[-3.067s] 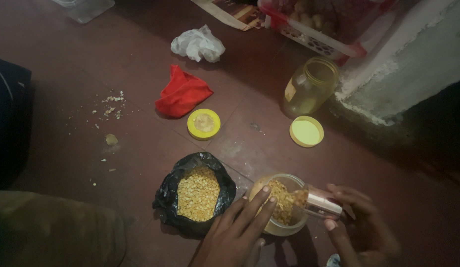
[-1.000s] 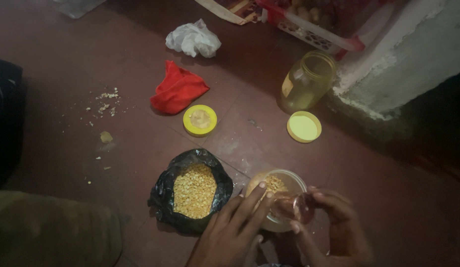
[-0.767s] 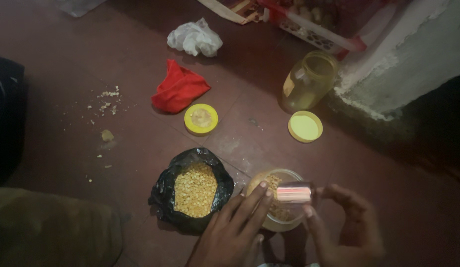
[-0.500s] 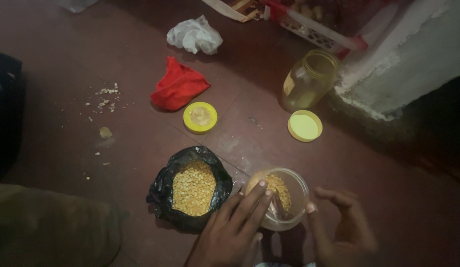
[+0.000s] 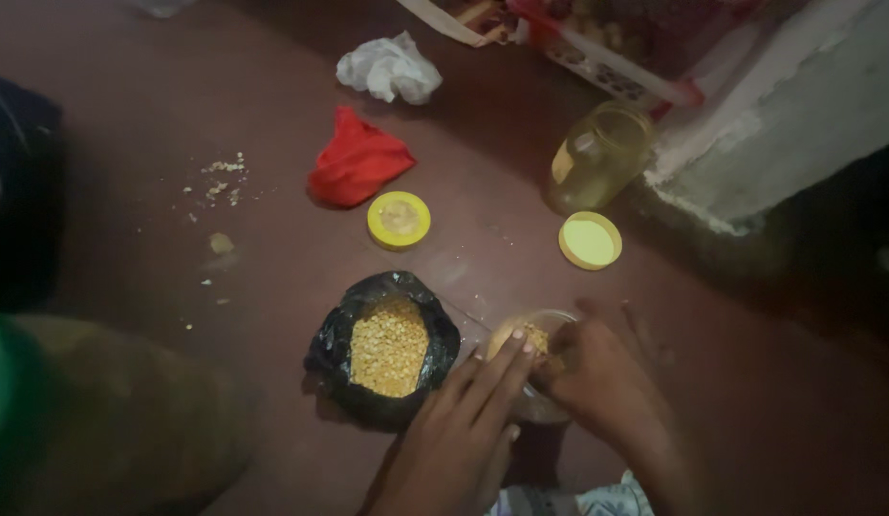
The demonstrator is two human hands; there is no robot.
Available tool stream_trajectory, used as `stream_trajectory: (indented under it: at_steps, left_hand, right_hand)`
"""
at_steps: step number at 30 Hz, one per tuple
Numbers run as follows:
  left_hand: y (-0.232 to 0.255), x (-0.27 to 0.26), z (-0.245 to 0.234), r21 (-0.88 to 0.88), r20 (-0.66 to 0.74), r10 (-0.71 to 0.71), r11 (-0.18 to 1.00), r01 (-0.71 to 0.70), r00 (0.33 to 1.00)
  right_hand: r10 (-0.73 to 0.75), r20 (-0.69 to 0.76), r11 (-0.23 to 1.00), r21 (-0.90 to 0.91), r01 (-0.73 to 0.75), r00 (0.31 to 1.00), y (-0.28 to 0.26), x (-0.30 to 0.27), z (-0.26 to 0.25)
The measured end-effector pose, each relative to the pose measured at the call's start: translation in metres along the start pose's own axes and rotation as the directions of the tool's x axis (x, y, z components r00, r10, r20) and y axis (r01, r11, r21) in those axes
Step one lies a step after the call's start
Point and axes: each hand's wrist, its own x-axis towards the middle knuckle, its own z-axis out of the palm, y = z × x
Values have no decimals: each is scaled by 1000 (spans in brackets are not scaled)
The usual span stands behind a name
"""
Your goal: The person scoops yellow grains from a black plastic bag using a small metal cup and pours them into a clear plastic jar. The person repeats this scooping and pouring action multiple times to transfer the contents.
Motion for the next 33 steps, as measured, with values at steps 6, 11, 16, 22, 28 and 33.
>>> stream_trajectory:
  at_steps: [6,11,16,22,28,33]
  left_hand:
    - [19,-11,-25,-74,17,-115,990,116,993]
    - [29,-18,-32,-89,-51,-88,993,83,995]
    - [25,-22,-35,-110,-22,-108,988,104,994]
    - [21,-18,-34,-51,-53,-83,995,81,995]
    - [13,-18,-44,-125,-112,-235,967,221,966]
    - [-24,-28,-83,72,-342,-381,901,428,859]
  right_hand:
    - [145,245,989,-66,-133,959,-6,14,5]
    - [238,297,953,111,-281,925,-9,4,2]
    - [-168,-217,917,324,233,962,-2,-21,-4]
    - [60,-383,884,449,129,922,-21,-50,-27]
    - [258,-331,567,813,135,907,-67,-68,-35]
    - [117,-356,426,861,277,927,-106,-52,3]
